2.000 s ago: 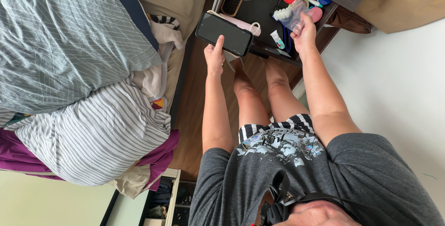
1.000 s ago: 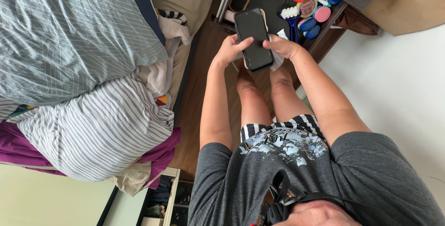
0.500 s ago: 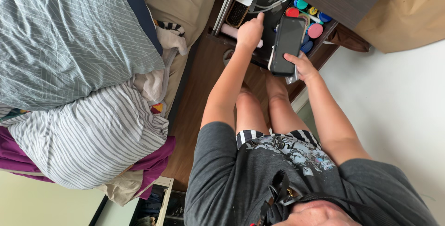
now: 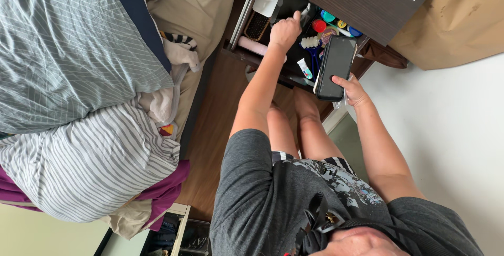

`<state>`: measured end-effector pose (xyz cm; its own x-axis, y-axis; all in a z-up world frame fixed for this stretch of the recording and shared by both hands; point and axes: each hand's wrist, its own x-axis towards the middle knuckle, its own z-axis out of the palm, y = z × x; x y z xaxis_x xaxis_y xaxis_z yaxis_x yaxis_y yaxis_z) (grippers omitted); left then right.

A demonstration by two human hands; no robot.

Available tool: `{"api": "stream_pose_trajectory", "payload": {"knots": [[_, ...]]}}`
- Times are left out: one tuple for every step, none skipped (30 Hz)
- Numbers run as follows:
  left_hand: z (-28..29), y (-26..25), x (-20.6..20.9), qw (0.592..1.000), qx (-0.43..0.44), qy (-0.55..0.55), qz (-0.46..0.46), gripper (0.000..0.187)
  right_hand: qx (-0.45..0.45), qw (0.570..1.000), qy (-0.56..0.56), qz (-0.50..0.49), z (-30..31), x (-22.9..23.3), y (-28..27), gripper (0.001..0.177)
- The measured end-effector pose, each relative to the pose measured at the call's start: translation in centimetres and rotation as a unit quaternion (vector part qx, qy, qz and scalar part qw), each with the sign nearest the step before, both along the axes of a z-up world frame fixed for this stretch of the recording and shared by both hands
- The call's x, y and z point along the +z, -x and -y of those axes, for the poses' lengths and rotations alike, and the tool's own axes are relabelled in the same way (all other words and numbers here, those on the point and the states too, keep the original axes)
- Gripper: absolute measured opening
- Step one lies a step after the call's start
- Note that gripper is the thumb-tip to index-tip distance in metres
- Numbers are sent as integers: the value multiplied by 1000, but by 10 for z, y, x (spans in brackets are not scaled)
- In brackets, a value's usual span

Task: The person wipes a pair of eyeglasses with a white tissue, then places them into a clear case on a bedside table. The person then opens a drawer, moves items aside, and places a smartphone and a hairbrush inside before closing the drawer.

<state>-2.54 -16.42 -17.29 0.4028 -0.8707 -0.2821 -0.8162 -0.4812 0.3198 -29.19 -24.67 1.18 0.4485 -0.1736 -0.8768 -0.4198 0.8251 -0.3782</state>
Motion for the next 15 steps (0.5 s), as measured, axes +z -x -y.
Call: {"api": "stream_pose_trajectory", "payload": {"knots": [[-2, -4, 9, 999, 18, 27, -14, 19, 8, 1000, 1, 4, 1, 0, 0, 52], [-4, -10, 25, 998, 36, 53, -27, 20, 17, 1000, 2, 8, 2, -1, 0, 53], [-6, -18, 39, 994, 54, 80, -41, 21, 25, 1000, -6, 14, 3, -1, 0, 53], [-11, -25, 53, 991, 65, 98, -63, 21, 33, 999, -14, 18, 4, -1, 0, 53], [-16, -32, 64, 987, 76, 115, -86, 21, 41, 999, -23, 23, 4, -1, -1, 54], [-20, -39, 75, 981, 87, 134, -107, 20, 48, 998, -35, 19, 4, 1, -6, 54], [-26, -45, 86, 974, 122, 132, -139, 20, 55, 997, -46, 15, 3, 4, -13, 54], [-31, -49, 96, 964, 157, 130, -170, 20, 62, 996, -57, 12, 4, 7, -20, 54], [-36, -53, 105, 952, 192, 128, -201, 21, 69, 995, -62, 21, 4, 8, -26, 54], [-44, -57, 114, 932, 226, 148, -241, 21, 76, 994, -68, 31, 3, 7, -32, 53], [-52, -59, 123, 909, 259, 167, -280, 21, 83, 993, -74, 41, 1, 5, -37, 52], [-60, -60, 130, 882, 292, 186, -318, 22, 82, 992, -82, 46, 0, 2, -44, 52], [-68, -61, 136, 865, 311, 183, -349, 22, 80, 991, -90, 51, -2, -2, -51, 51], [-75, -63, 141, 846, 329, 180, -380, 22, 78, 990, -99, 56, -5, -7, -61, 50], [-81, -64, 144, 826, 346, 177, -409, 22, 94, 991, -88, 36, -7, -13, -73, 49]]}}
